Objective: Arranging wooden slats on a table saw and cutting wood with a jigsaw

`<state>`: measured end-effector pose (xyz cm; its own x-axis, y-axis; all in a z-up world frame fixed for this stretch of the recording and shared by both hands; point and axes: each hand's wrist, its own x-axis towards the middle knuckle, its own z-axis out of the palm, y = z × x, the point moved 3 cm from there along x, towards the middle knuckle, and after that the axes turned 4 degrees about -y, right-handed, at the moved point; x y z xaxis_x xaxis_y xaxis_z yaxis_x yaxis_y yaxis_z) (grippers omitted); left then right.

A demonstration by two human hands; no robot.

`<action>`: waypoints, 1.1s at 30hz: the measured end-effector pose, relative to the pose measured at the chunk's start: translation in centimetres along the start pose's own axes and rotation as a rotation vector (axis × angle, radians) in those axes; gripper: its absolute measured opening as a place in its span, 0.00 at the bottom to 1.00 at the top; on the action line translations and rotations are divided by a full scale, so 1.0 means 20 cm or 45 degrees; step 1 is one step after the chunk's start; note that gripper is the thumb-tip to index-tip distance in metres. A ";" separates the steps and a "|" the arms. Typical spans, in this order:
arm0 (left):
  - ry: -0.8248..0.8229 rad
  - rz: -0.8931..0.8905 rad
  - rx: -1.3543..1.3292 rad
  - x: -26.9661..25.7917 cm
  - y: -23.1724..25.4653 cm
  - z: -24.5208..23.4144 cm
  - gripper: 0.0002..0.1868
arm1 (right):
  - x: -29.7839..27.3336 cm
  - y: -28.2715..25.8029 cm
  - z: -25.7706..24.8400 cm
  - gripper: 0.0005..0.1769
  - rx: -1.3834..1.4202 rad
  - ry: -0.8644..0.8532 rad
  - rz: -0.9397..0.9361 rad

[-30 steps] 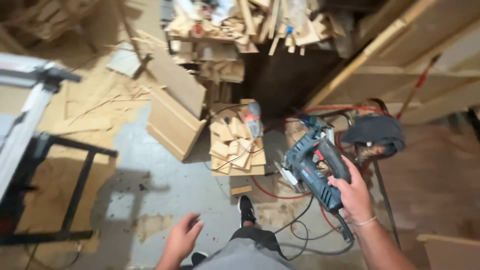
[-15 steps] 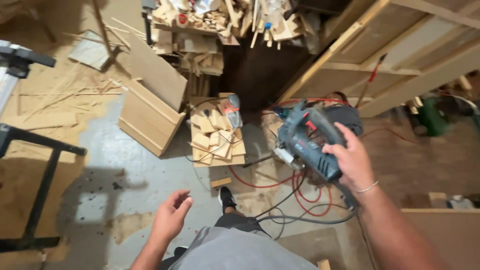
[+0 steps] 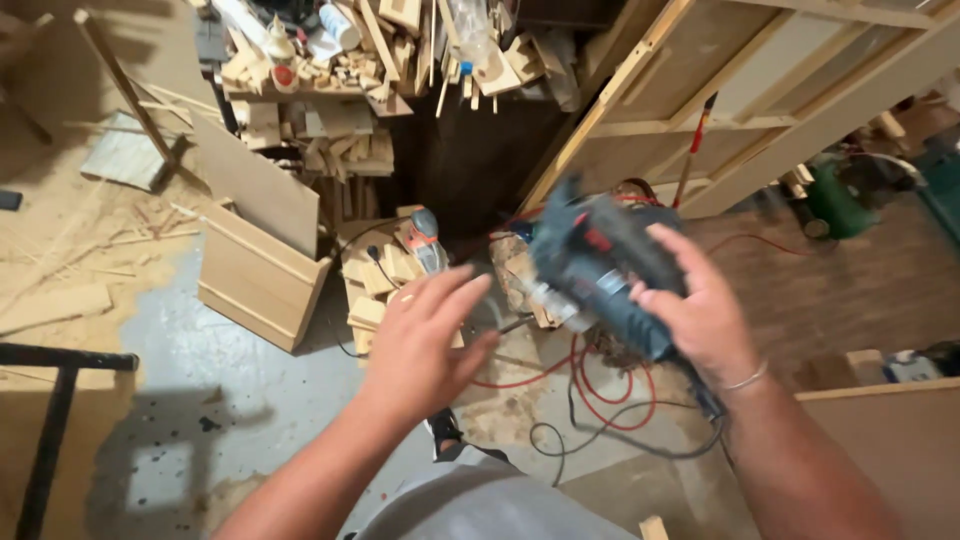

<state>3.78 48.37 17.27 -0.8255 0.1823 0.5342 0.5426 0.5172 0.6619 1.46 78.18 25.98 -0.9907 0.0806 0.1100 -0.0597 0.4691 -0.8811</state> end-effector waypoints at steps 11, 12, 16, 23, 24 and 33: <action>-0.692 0.136 0.560 0.38 -0.19 0.44 0.31 | 0.32 0.46 0.45 0.40 -0.183 -1.018 -0.096; -0.714 0.155 0.551 0.34 -0.22 0.44 0.31 | 0.35 0.44 0.46 0.40 -0.175 -0.997 -0.077; -0.489 0.140 0.597 0.26 -0.27 0.44 0.14 | 0.51 0.51 0.51 0.36 0.087 -1.246 -0.392; -0.073 -0.373 0.710 0.07 -0.47 0.34 0.12 | 0.64 1.57 0.69 0.25 -0.407 -1.440 -0.373; -0.087 -0.378 0.711 -0.01 -0.55 0.37 0.12 | 0.67 1.53 0.59 0.25 -0.395 -1.444 -0.363; -0.476 -0.624 0.938 -0.04 -0.71 0.60 0.32 | 1.18 2.90 -0.34 0.28 -1.220 -0.531 0.844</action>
<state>-5.13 50.94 1.03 -1.0000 -0.0048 -0.0010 -0.0049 0.9793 0.2021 -24.55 113.18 -19.37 -0.7692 0.3440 -0.5385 0.4080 0.9130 0.0005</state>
